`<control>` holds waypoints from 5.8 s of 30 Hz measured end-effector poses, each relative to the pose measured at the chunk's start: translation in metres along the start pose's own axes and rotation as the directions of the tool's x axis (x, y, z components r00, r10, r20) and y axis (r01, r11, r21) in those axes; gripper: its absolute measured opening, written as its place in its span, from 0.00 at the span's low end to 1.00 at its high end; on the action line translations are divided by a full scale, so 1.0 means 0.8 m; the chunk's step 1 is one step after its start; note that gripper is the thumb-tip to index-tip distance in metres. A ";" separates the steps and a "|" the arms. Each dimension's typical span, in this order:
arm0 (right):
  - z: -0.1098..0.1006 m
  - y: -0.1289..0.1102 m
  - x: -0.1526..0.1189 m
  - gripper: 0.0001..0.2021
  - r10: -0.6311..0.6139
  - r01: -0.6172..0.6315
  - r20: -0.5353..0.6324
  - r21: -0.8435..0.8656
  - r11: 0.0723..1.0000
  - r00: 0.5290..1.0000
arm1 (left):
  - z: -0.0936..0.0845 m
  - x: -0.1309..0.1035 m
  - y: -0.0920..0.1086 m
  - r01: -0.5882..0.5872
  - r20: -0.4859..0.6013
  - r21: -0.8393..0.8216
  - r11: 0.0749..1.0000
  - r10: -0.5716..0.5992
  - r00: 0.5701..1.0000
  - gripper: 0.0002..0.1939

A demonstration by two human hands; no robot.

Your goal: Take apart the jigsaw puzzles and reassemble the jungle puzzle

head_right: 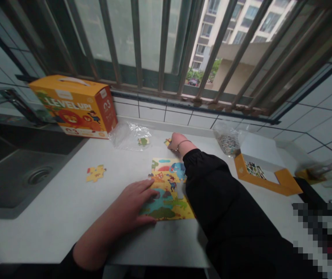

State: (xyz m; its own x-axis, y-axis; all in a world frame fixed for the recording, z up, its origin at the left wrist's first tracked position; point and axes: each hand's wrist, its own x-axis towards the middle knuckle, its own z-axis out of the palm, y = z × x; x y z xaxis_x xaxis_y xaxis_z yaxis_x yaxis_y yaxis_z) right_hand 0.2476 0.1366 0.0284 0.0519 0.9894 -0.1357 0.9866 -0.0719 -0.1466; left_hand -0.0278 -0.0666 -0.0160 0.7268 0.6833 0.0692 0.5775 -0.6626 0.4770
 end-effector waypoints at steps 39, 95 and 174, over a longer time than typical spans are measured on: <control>0.088 -0.059 -0.165 0.06 -0.506 0.551 -0.219 0.293 0.781 0.834 | -0.031 -0.019 -0.041 0.169 -0.139 0.098 0.981 -0.155 0.978 0.22; 0.077 -0.071 -0.087 0.14 -0.422 0.491 -0.253 0.476 0.730 0.871 | -0.060 -0.056 -0.125 0.466 -0.437 -0.103 0.878 -0.461 0.772 0.25; 0.047 0.108 -0.223 0.08 -0.296 0.184 0.090 0.603 0.776 0.951 | 0.027 0.051 0.064 -0.042 -0.024 -0.010 0.999 0.042 0.999 0.19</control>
State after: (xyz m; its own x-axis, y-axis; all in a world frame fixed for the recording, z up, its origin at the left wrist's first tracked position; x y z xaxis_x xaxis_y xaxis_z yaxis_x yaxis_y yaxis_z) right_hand 0.3181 -0.0506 0.0029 -0.2567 0.9507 -0.1739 0.6816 0.0505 -0.7299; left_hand 0.0394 -0.0789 -0.0079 0.7413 0.6620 0.1106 0.5422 -0.6878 0.4826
